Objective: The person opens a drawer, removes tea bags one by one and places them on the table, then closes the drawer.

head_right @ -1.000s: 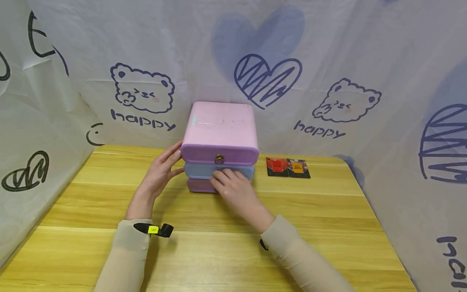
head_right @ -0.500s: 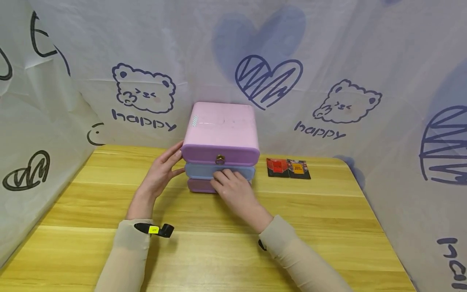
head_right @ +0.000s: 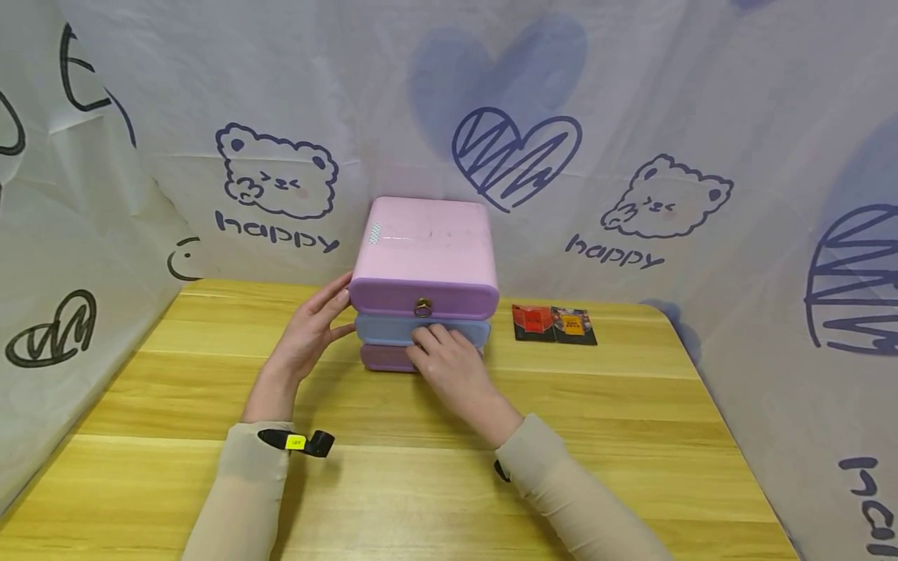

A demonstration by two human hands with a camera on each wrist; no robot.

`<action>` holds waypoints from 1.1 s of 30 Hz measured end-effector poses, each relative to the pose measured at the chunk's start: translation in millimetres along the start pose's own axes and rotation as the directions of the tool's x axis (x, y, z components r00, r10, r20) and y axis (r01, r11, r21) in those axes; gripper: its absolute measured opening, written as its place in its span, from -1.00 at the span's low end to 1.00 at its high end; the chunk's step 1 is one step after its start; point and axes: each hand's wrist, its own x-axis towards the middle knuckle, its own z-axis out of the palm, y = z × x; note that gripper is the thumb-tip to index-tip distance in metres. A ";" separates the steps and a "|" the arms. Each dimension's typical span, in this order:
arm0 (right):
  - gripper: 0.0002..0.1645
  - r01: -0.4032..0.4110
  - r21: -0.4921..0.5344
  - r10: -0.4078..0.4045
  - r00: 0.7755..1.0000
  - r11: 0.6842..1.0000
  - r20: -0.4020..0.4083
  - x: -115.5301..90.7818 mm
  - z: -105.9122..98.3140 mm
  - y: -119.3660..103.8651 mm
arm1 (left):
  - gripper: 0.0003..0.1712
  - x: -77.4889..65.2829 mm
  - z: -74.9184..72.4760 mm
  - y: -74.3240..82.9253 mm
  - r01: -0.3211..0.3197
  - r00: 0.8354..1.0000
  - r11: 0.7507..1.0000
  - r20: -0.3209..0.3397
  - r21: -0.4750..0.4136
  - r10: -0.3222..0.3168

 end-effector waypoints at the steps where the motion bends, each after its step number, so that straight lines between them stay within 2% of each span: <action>1: -0.88 -0.002 0.006 0.002 1.000 1.000 -0.002 0.2 -0.2 0.0 | -0.36 0.1 0.0 -0.1 0.000 1.000 1.000 0.001 -0.001 0.000; 6: -0.84 -0.004 0.024 0.004 1.000 1.000 -0.029 -0.6 0.8 1.1 | -0.36 0.4 0.1 -0.3 0.002 1.000 1.000 -0.003 -0.002 -0.002; 16: -0.83 -0.030 0.087 0.043 0.988 0.996 -0.151 -2.8 1.6 3.8 | -0.36 0.6 0.2 -0.4 0.004 1.000 1.000 -0.003 0.007 -0.004; 23: -0.79 -0.079 0.114 0.096 0.984 0.990 -0.152 -3.1 -1.5 4.2 | -0.36 0.4 0.8 -0.4 0.001 1.000 1.000 0.002 0.003 -0.001; 33: -0.75 -0.063 0.109 0.083 0.979 0.992 -0.186 -0.6 -2.5 3.8 | -0.36 0.4 0.1 -0.4 0.001 1.000 1.000 0.001 -0.002 -0.001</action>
